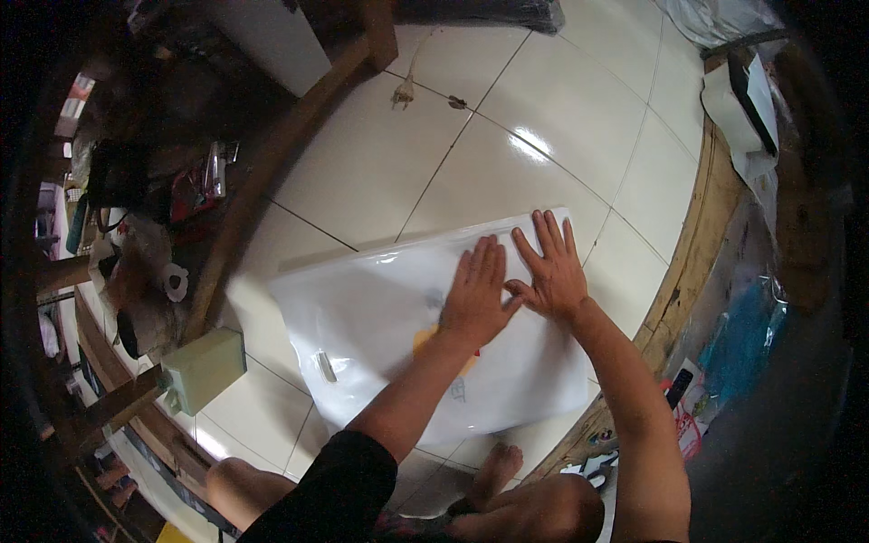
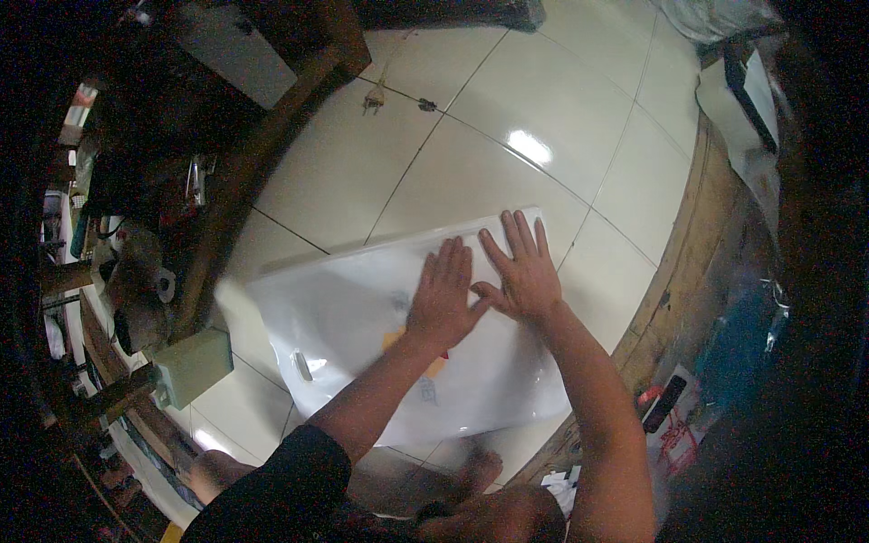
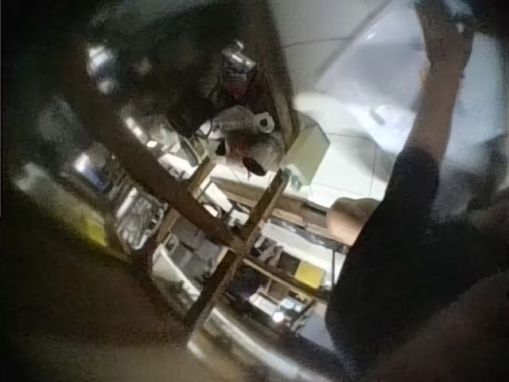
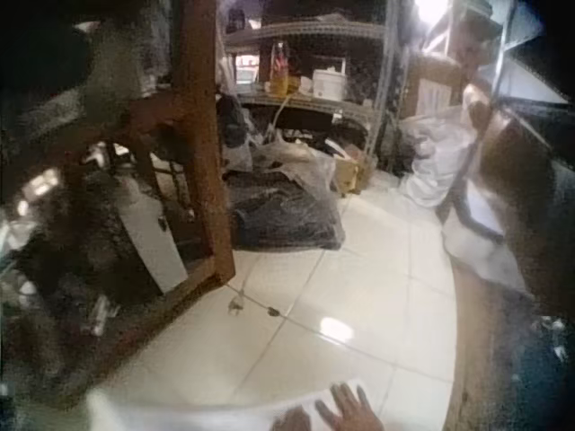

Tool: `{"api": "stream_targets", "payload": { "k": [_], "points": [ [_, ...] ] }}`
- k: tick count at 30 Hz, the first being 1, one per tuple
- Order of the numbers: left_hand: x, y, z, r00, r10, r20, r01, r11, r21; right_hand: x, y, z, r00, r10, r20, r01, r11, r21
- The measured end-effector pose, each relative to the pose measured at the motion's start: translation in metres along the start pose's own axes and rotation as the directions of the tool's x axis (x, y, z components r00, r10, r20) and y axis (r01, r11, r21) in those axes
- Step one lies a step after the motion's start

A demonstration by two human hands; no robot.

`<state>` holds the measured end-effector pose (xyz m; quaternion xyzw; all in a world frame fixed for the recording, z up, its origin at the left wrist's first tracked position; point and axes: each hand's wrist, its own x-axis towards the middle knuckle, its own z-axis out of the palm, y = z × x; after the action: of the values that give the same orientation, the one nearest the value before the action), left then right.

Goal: The person sits on the floor and repeatedly unfolds, smooths, and refolds white plastic shopping bags with a logo. They handle the bags one at a time, aligning edges and pressing them flat before stacking them on a nearby table.

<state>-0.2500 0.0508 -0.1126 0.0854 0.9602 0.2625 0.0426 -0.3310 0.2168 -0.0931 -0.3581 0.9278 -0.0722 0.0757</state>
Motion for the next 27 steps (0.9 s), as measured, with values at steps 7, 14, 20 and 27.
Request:
{"api": "stream_targets", "payload": {
  "k": [7, 14, 20, 27],
  "points": [
    [-0.044, -0.067, -0.036, 0.982, -0.186, 0.024, 0.179, 0.967, 0.184, 0.000, 0.001, -0.002, 0.999, 0.033, 0.031, -0.032, 0.999, -0.025],
    [-0.098, -0.132, -0.065, 0.924, -0.366, -0.107, 0.381, 0.887, 0.262, -0.001, 0.004, -0.001, 0.999, 0.017, 0.035, -0.017, 1.000, -0.011],
    [-0.125, -0.164, -0.080, 0.927, -0.355, -0.117, 0.373, 0.861, 0.346, -0.003, 0.005, 0.000, 0.999, 0.025, 0.032, -0.024, 0.999, -0.039],
    [-0.129, -0.167, -0.073, 0.943, -0.235, -0.233, 0.305, 0.891, 0.337, -0.007, 0.003, -0.003, 1.000, 0.011, -0.018, -0.012, 1.000, -0.018]
  ]
}}
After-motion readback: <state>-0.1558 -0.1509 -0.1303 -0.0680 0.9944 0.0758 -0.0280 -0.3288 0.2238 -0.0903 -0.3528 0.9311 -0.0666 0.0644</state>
